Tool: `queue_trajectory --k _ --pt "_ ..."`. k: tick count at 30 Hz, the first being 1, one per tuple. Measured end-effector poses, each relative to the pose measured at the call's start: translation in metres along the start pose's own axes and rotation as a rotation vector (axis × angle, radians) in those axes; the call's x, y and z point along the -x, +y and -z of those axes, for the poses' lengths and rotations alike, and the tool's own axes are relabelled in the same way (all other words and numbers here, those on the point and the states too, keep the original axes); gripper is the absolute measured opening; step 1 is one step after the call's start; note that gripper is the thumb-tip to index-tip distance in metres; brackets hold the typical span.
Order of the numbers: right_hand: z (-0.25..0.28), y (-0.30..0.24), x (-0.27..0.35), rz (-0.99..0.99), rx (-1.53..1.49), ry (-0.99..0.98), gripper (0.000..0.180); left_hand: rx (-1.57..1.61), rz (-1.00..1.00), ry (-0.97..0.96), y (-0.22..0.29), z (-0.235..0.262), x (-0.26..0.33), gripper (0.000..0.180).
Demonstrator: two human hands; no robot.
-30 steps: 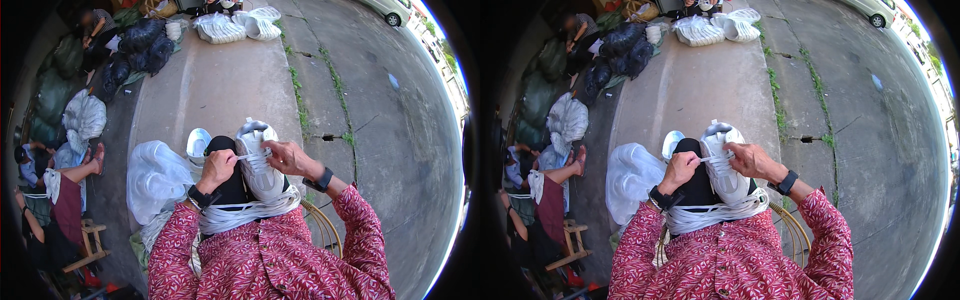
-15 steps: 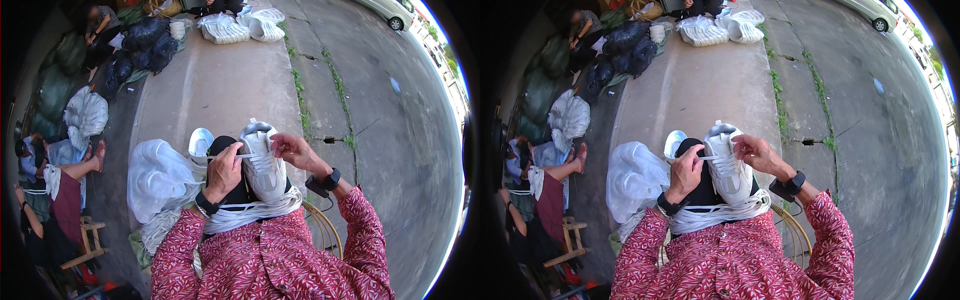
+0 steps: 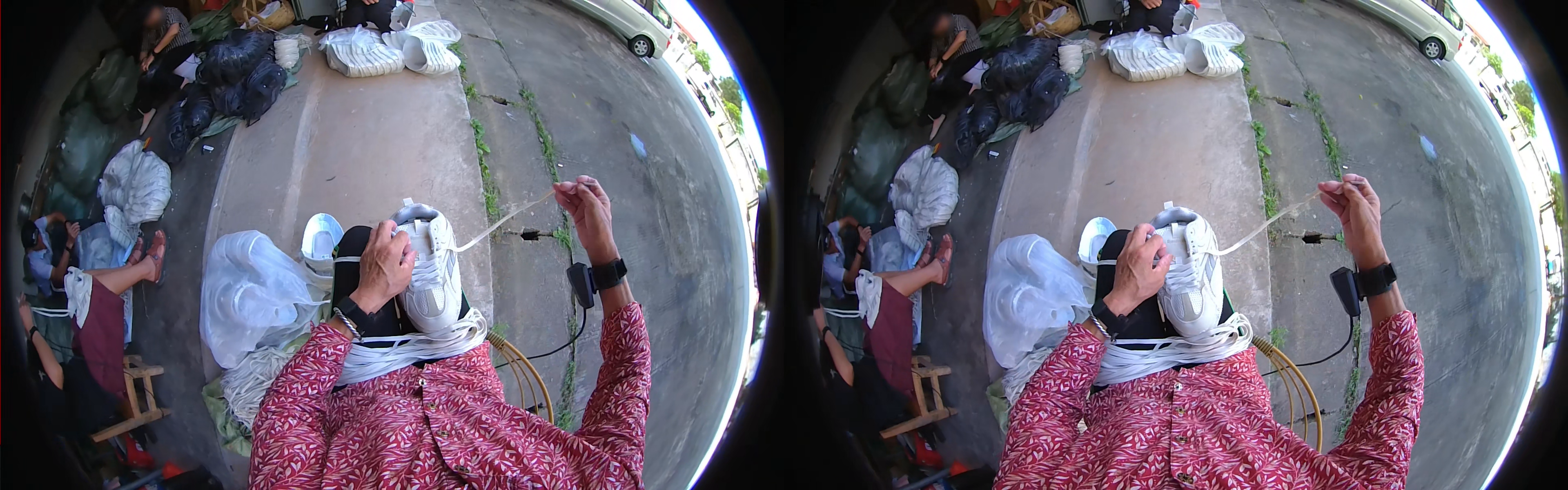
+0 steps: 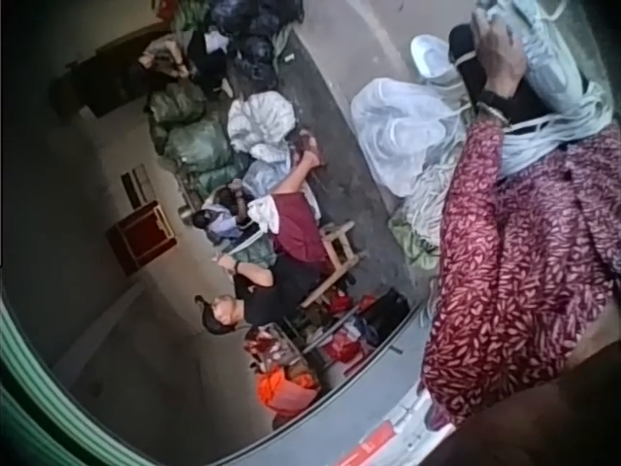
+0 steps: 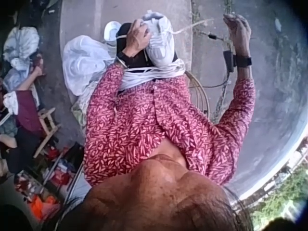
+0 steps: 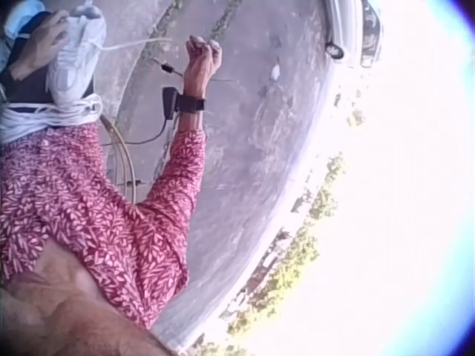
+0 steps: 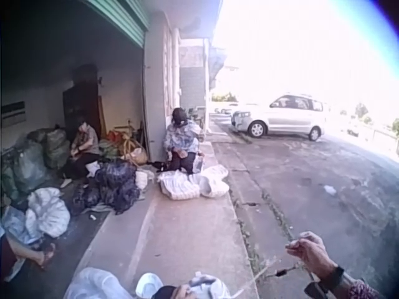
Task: The recorder is threading and lacing white shoe components together using white cord.
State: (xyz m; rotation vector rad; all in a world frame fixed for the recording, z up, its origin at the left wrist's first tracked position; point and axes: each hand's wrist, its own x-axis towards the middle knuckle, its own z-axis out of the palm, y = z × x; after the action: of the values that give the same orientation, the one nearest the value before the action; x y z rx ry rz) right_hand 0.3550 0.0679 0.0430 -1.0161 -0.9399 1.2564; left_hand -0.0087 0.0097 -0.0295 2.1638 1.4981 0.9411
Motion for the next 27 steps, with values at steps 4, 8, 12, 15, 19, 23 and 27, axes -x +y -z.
queue_trajectory --k 4,8,12,15,19,23,27 --pt "0.135 -0.065 -0.023 0.173 -0.102 0.449 0.013 -0.006 -0.004 -0.004 -0.001 -0.004 -0.002 0.017" --pt "0.191 -0.08 -0.005 0.194 -0.133 0.63 0.018 -0.004 -0.001 0.008 0.001 -0.004 -0.003 0.016" --pt "0.132 -0.019 0.008 -0.006 0.06 0.457 0.012 0.071 0.039 0.128 0.002 0.001 0.01 0.017" --pt "0.052 0.035 0.025 -0.209 0.205 0.143 0.014 0.07 0.099 0.275 0.016 0.018 0.026 0.017" --pt "-0.062 0.084 0.048 -0.294 0.335 -0.183 0.018 0.569 0.592 -0.029 0.013 0.02 0.043 0.02" --pt "-0.115 0.111 0.058 -0.283 0.399 -0.354 0.022 1.348 0.945 -0.165 0.001 0.018 0.045 0.037" --pt "-0.111 0.116 0.056 -0.262 0.499 -0.452 0.022 1.814 0.926 -0.031 -0.001 0.026 0.038 0.027"
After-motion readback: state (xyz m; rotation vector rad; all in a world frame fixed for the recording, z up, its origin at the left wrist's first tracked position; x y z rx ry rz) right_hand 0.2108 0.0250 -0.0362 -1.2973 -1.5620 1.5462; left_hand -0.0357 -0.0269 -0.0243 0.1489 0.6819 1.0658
